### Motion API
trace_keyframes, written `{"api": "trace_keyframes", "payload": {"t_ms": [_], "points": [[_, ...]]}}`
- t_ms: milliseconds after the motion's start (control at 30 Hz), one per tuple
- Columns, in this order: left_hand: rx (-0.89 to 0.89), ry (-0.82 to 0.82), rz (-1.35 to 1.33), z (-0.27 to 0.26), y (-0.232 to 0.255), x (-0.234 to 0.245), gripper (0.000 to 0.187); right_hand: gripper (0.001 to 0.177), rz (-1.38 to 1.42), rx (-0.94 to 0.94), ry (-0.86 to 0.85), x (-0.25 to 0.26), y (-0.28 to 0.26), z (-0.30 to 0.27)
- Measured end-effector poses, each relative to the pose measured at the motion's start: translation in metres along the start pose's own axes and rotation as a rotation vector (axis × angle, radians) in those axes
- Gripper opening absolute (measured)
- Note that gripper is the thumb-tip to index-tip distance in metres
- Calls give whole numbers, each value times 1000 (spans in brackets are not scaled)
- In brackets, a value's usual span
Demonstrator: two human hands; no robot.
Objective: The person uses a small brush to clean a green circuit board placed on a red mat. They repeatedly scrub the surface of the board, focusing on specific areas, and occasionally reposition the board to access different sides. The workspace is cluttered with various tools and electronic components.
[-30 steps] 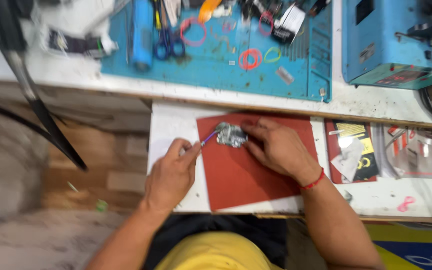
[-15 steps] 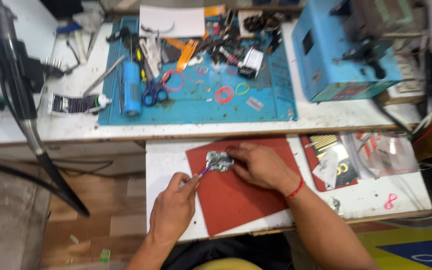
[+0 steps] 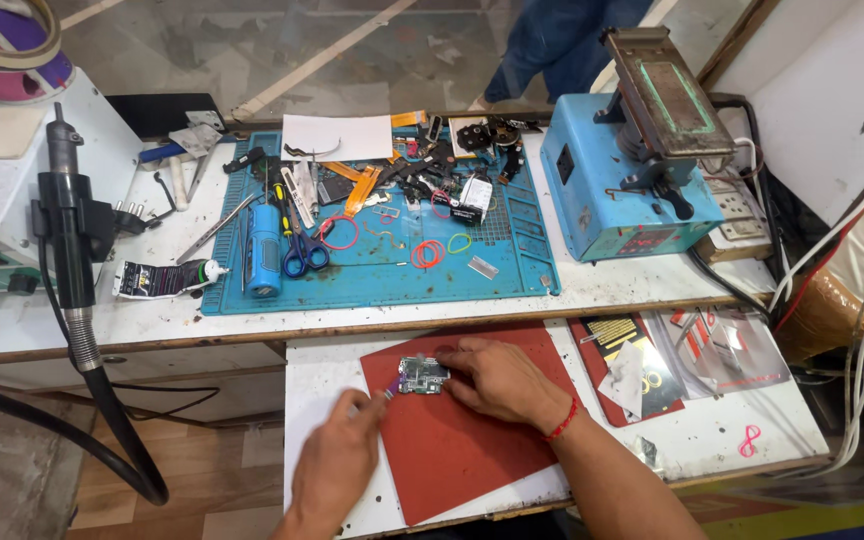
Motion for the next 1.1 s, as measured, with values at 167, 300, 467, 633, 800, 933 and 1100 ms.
{"api": "trace_keyframes", "payload": {"t_ms": [167,300,467,633,800,933,1100], "points": [[-107,-19,11,-6,9,-3,26,39,-17,20,20,0,1,0],[-18,-20,35,-3,4,4,30,39,-31,-32,-27,-2,3,-1],[-16,-14,128,-2,2,0,25,40,5,74,34,-3,7,0],[-175,40,169,-10,11,-7,31,37,5,63,40,-12,19,-3],[-108,87,30,1,7,6,24,38,6,32,19,-8,15,-4],[-107,84,81,-9,17,-1,21,36,8,62,34,-6,14,-1],[-124,63,118,-6,15,-2,21,37,7,26,10,-7,14,-3]]}}
Point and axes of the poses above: each hand's wrist, its own z-axis towards the middle knuckle, its own x-axis out of the back of the hand, y = z × x, the point moved 1 cm from there along z, towards the middle knuckle, and after that the axes turned 1 degree about -y, right-handed, at the moved point
